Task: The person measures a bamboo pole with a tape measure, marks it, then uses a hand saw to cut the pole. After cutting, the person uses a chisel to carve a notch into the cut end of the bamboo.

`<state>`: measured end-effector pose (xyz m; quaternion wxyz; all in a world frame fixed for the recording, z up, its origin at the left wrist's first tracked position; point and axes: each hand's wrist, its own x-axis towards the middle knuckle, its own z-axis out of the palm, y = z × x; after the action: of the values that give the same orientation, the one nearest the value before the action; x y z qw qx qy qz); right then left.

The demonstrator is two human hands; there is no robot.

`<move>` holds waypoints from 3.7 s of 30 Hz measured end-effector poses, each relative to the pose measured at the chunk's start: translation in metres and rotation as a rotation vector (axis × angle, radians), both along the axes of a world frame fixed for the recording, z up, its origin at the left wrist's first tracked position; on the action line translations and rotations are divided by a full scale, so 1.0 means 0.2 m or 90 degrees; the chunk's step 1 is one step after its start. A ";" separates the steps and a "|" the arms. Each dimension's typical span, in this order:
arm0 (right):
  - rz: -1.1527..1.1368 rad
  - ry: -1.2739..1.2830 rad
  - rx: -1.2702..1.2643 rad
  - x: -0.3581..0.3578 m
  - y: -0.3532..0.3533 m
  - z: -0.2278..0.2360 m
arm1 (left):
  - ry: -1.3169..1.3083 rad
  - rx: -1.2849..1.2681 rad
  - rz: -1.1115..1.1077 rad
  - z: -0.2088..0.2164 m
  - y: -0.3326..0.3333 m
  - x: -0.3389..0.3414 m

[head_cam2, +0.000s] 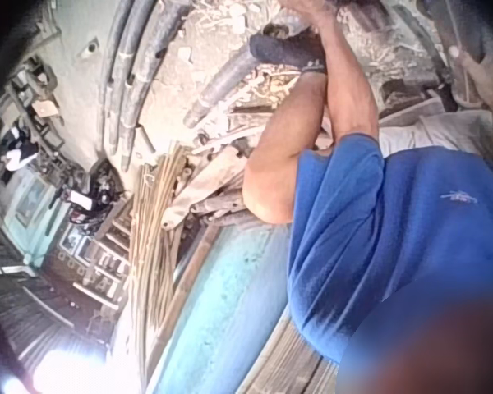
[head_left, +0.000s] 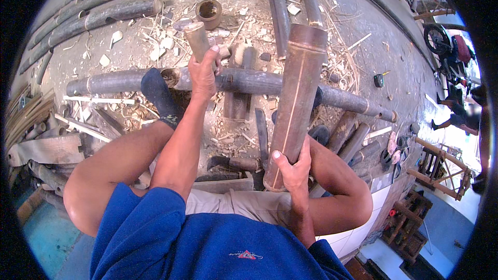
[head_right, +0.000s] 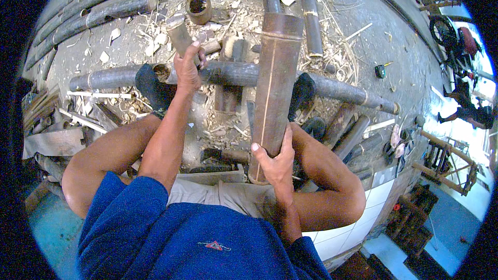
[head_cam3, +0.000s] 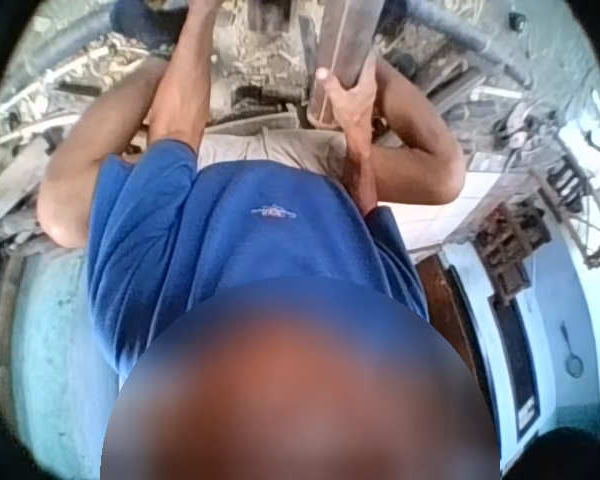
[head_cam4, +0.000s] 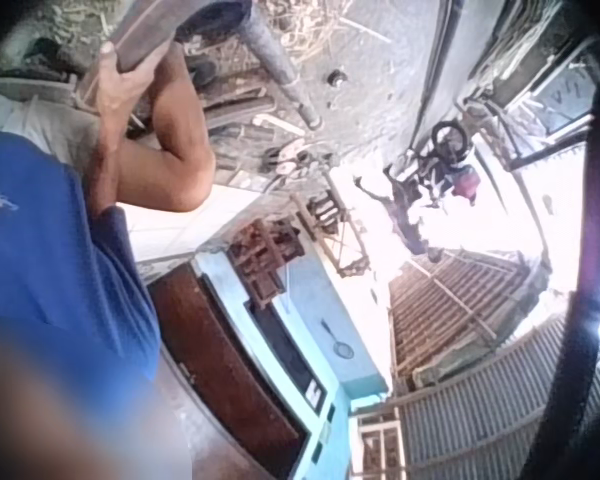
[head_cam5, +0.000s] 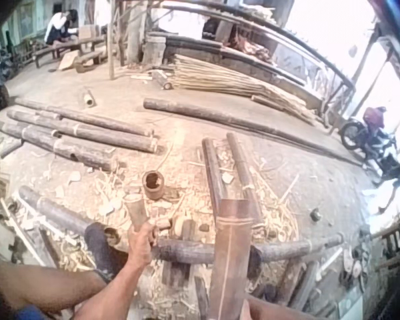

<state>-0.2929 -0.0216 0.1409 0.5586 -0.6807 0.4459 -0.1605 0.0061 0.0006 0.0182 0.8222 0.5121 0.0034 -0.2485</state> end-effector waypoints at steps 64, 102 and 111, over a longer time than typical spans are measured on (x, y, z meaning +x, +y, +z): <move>-0.032 -0.026 -0.168 0.14 -0.30 0.36 | -0.420 0.282 -0.245 0.22 -0.27 -0.58; 0.115 0.125 -0.168 0.54 -0.46 0.46 | -0.302 0.376 -0.146 0.02 -0.25 -0.28; 0.256 0.349 -0.076 0.12 -0.32 0.37 | -0.134 0.496 -0.050 -0.19 -0.12 0.08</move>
<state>-0.2684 -0.0852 0.2158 0.3979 -0.8041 0.4262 0.1159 0.0213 -0.0240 -0.0202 0.5526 0.8076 -0.0061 -0.2060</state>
